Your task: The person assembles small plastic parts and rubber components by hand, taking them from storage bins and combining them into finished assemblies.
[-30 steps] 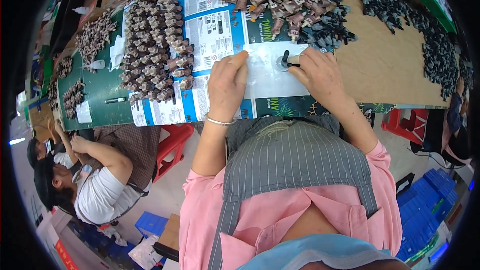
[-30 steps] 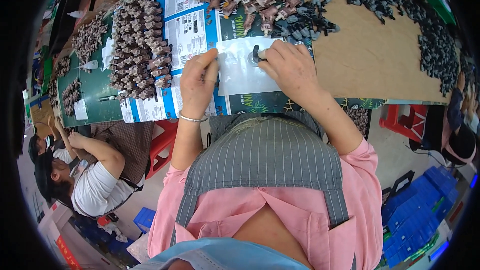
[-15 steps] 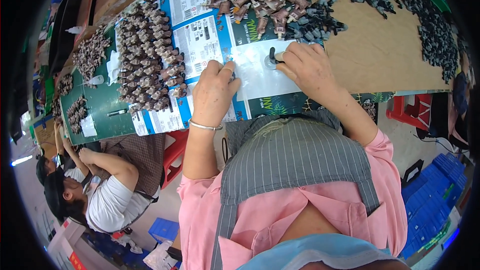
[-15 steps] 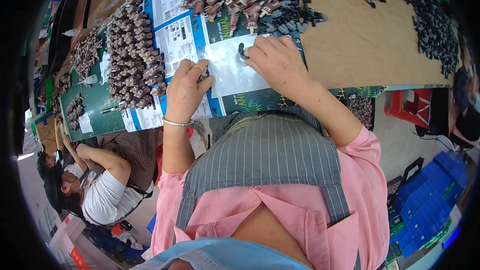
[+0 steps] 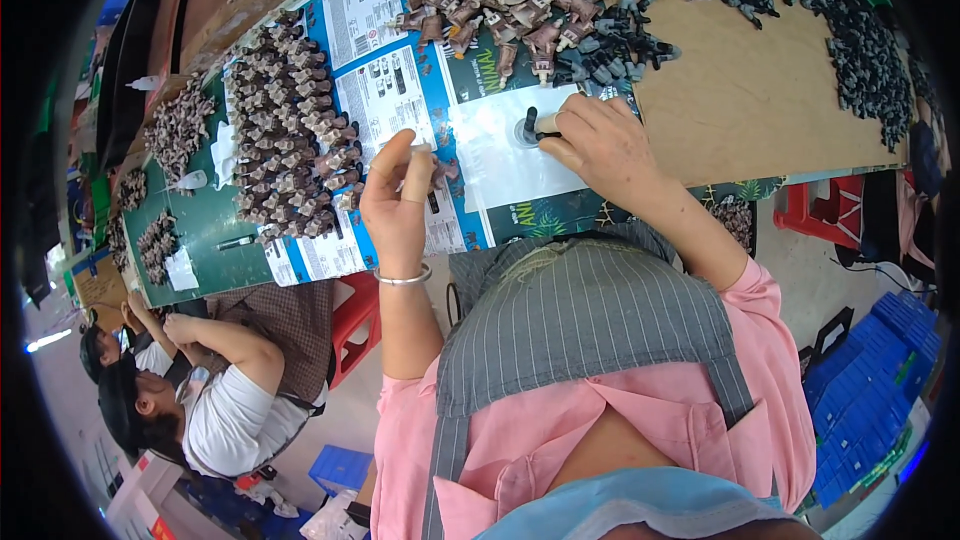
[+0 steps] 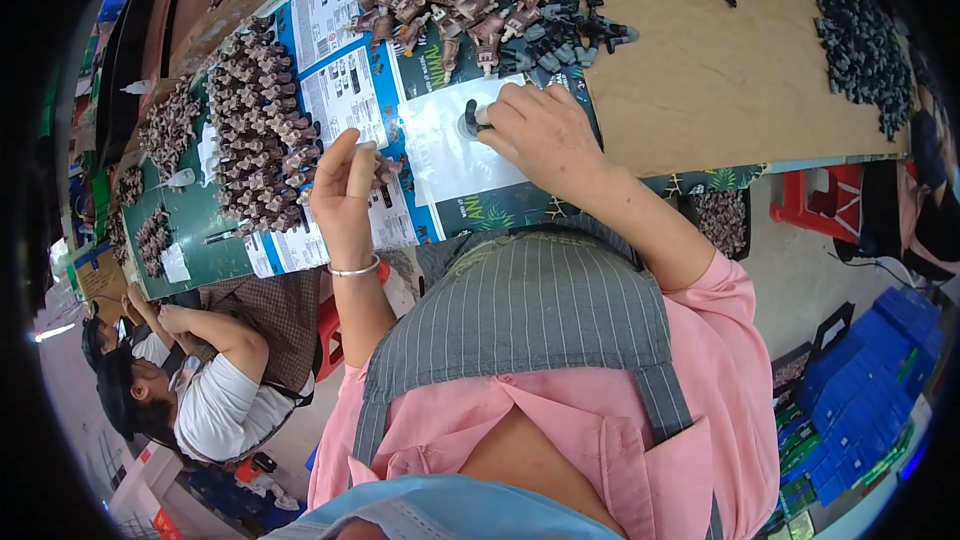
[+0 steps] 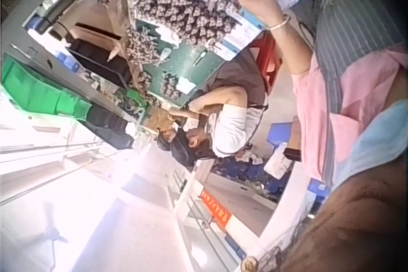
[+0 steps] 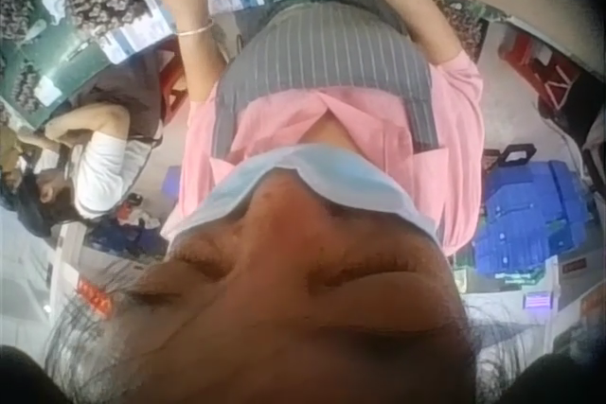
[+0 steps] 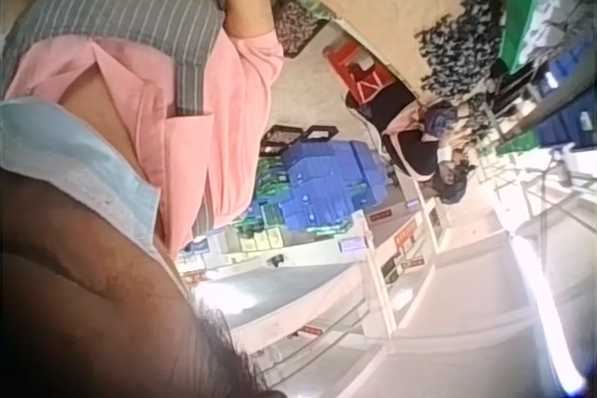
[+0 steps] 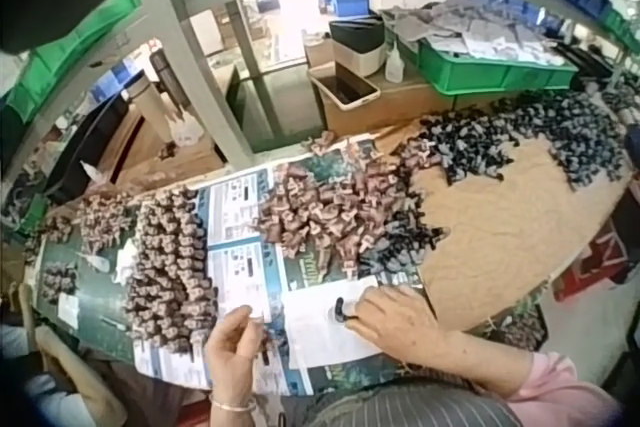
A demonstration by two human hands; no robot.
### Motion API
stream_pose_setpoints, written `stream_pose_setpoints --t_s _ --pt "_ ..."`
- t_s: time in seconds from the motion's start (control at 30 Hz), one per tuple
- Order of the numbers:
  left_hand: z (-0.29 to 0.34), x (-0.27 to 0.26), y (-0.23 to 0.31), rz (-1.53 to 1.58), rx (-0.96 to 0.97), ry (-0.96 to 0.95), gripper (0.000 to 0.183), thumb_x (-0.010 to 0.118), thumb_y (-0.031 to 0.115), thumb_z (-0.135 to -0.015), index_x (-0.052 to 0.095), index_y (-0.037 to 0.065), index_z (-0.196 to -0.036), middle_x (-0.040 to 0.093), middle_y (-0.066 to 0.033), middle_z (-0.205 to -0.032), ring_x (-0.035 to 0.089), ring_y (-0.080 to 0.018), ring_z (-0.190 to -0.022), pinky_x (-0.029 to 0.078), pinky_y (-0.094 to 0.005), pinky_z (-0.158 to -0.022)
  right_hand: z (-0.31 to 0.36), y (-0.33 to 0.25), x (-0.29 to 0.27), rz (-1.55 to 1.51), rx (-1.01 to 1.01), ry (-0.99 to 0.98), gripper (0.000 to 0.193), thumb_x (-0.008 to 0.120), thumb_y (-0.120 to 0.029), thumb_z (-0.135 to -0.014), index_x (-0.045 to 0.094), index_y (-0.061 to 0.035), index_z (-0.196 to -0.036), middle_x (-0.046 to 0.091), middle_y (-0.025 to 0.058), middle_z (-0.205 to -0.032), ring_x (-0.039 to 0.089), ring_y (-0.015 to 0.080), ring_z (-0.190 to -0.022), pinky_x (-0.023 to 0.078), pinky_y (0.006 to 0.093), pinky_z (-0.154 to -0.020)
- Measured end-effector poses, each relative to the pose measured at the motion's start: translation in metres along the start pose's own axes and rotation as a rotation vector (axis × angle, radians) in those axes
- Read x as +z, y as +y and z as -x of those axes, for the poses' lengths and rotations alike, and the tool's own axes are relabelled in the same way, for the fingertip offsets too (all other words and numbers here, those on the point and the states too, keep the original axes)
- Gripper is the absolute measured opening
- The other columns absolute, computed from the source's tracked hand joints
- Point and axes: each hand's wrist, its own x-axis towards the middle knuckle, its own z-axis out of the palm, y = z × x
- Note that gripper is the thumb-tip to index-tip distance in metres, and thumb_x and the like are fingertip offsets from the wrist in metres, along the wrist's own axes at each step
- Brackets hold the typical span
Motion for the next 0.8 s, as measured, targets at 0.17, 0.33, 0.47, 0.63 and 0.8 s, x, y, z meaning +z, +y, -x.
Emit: stream_pose_setpoints --t_s 0.17,0.33,0.47,0.63,0.8 --pt "0.004 0.029 -0.006 0.582 -0.196 0.02 0.025 0.06 0.01 -0.097 0.063 0.007 -0.122 0.068 -0.0032 -0.102 0.065 -0.0119 -0.085 0.056 -0.0273 -0.074 -0.001 -0.004 -0.006 -0.334 0.209 0.065 0.014 0.071 -0.019 -0.081 0.065 -0.0079 -0.088 0.058 0.0032 -0.082 0.06 0.0204 -0.074 0.04 0.0342 -0.066" --pt "0.011 0.053 0.002 0.642 -0.236 -0.03 0.025 0.06 0.01 -0.097 0.063 0.008 -0.122 0.066 -0.0018 -0.105 0.063 -0.0107 -0.091 0.055 -0.0291 -0.081 -0.005 -0.016 -0.013 -0.501 0.163 0.245 0.018 0.076 -0.011 -0.076 0.067 -0.0061 -0.091 0.059 0.0053 -0.08 0.061 0.0214 -0.069 0.042 0.0324 -0.063" --pt "0.022 0.061 0.001 0.662 -0.154 -0.149 0.03 0.059 0.013 -0.099 0.06 0.008 -0.128 0.065 -0.0031 -0.115 0.064 -0.0124 -0.097 0.055 -0.0283 -0.085 -0.003 -0.019 -0.006 -0.523 0.162 0.194 0.018 0.076 -0.012 -0.077 0.066 -0.0066 -0.092 0.059 0.0055 -0.08 0.061 0.0209 -0.071 0.041 0.0335 -0.06" --pt "0.033 0.067 0.005 0.84 -0.238 -0.239 0.04 0.06 0.008 -0.097 0.053 0.011 -0.136 0.061 -0.0072 -0.127 0.061 -0.0118 -0.104 0.05 -0.0285 -0.092 0.0 -0.029 0.0 -0.582 0.14 0.181 0.017 0.075 -0.012 -0.078 0.066 -0.0076 -0.092 0.06 0.0049 -0.082 0.059 0.0217 -0.07 0.04 0.0338 -0.06" --pt "0.034 0.061 0.0 0.972 -0.232 -0.257 0.045 0.057 0.011 -0.099 0.046 0.013 -0.142 0.06 -0.0085 -0.131 0.058 -0.0092 -0.1 0.048 -0.0255 -0.085 0.0 -0.04 -0.001 -0.532 0.073 0.203 0.018 0.076 -0.014 -0.078 0.066 -0.0087 -0.093 0.061 0.0053 -0.084 0.058 0.0228 -0.069 0.04 0.0343 -0.06"
